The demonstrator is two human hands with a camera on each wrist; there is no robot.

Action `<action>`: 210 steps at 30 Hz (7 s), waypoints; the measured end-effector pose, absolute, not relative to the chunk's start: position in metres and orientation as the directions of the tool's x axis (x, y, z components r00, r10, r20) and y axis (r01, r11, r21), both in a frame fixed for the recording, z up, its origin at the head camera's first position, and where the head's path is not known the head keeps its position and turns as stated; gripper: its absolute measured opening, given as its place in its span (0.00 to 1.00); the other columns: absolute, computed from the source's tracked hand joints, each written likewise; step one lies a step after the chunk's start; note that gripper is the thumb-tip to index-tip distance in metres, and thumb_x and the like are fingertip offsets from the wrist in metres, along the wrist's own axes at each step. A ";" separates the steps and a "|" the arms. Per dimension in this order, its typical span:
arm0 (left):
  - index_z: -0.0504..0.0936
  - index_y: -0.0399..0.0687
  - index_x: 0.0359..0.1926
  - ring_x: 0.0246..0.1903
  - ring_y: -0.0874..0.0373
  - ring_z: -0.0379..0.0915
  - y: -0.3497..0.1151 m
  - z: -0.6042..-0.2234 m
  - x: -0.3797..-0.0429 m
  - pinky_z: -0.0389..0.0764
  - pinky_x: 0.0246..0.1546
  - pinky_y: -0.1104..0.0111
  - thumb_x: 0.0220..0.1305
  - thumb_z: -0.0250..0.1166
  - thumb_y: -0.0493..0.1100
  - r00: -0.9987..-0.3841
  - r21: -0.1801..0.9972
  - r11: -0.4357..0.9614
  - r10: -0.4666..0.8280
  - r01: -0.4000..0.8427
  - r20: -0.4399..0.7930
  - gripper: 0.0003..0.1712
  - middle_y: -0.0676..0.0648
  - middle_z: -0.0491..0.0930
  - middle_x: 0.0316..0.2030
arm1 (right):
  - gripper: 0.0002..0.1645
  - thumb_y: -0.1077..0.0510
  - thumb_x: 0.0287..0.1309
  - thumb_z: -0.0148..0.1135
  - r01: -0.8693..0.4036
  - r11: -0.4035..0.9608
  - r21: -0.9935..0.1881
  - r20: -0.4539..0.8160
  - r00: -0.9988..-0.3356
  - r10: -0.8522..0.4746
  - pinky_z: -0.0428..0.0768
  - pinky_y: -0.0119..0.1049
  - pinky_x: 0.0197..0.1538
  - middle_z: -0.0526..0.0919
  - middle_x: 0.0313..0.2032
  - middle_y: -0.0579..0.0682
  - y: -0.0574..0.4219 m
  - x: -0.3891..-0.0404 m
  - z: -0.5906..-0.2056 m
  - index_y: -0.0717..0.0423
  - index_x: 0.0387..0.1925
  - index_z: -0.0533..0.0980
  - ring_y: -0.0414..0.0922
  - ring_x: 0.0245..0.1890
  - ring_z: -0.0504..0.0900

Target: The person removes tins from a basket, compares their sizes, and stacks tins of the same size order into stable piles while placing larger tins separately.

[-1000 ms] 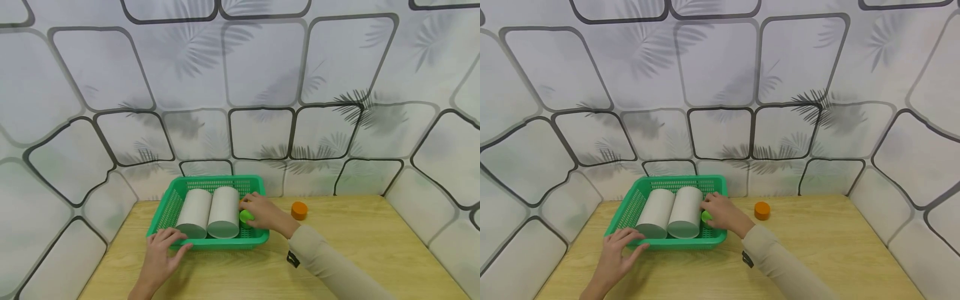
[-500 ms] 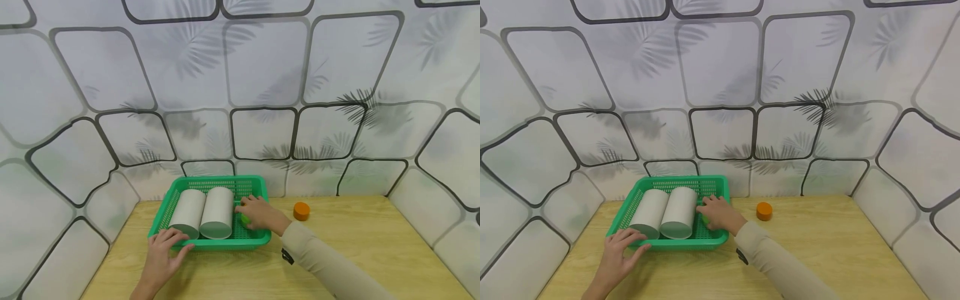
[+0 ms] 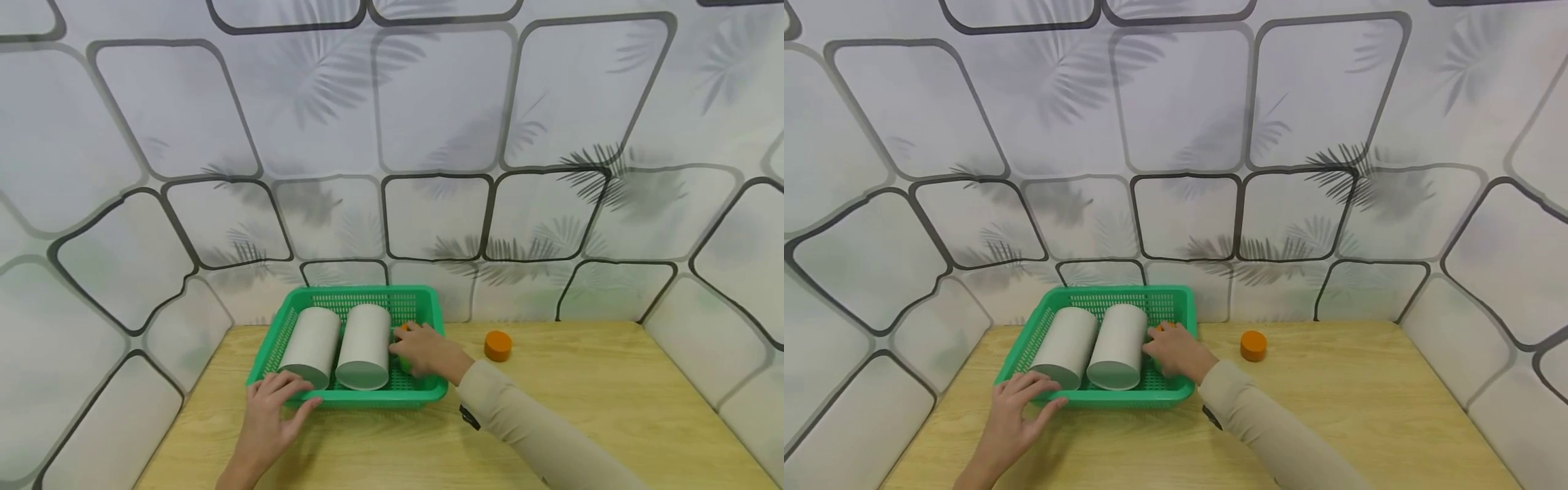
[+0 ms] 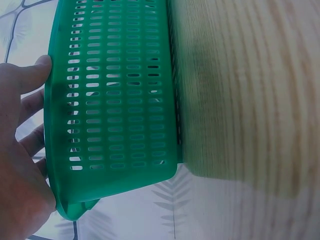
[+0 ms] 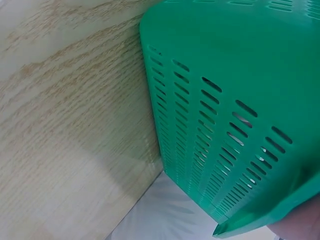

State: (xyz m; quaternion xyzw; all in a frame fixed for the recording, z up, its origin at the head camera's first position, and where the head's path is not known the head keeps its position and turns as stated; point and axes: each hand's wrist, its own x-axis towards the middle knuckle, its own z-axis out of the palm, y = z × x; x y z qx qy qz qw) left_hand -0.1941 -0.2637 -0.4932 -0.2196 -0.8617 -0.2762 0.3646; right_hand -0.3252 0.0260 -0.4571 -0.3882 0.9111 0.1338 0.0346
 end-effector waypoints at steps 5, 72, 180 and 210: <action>0.87 0.54 0.34 0.38 0.58 0.72 -0.264 -0.493 -0.194 0.59 0.42 0.55 0.46 0.82 0.42 -0.638 0.312 0.755 0.178 0.577 0.749 0.14 0.59 0.82 0.36 | 0.27 0.50 0.59 0.77 -0.718 0.643 0.265 -0.173 -0.692 -0.701 0.76 0.53 0.57 0.75 0.62 0.44 0.026 -0.325 -0.459 0.36 0.59 0.78 0.51 0.63 0.70; 0.87 0.51 0.33 0.37 0.59 0.71 -0.263 -0.492 -0.193 0.58 0.42 0.55 0.45 0.82 0.42 -0.651 0.321 0.759 0.173 0.566 0.739 0.13 0.60 0.81 0.35 | 0.31 0.63 0.52 0.79 -0.712 0.563 -0.420 0.570 -0.690 -0.446 0.80 0.42 0.43 0.79 0.51 0.49 0.145 -0.264 -0.429 0.52 0.58 0.77 0.44 0.45 0.75; 0.87 0.58 0.32 0.37 0.59 0.73 -0.260 -0.489 -0.191 0.56 0.40 0.57 0.42 0.84 0.40 -0.653 0.322 0.766 0.162 0.556 0.740 0.16 0.61 0.82 0.35 | 0.24 0.70 0.53 0.76 -0.447 0.426 -0.787 0.534 -0.839 0.106 0.81 0.52 0.52 0.79 0.59 0.66 0.202 -0.302 -0.524 0.68 0.53 0.80 0.63 0.57 0.81; 0.87 0.55 0.32 0.36 0.59 0.72 -0.261 -0.489 -0.191 0.55 0.39 0.58 0.42 0.84 0.39 -0.663 0.331 0.767 0.158 0.549 0.732 0.16 0.61 0.82 0.35 | 0.23 0.67 0.50 0.79 -0.538 0.592 -0.601 0.695 -0.717 0.054 0.71 0.63 0.59 0.80 0.54 0.64 0.196 -0.299 -0.502 0.64 0.49 0.82 0.62 0.57 0.76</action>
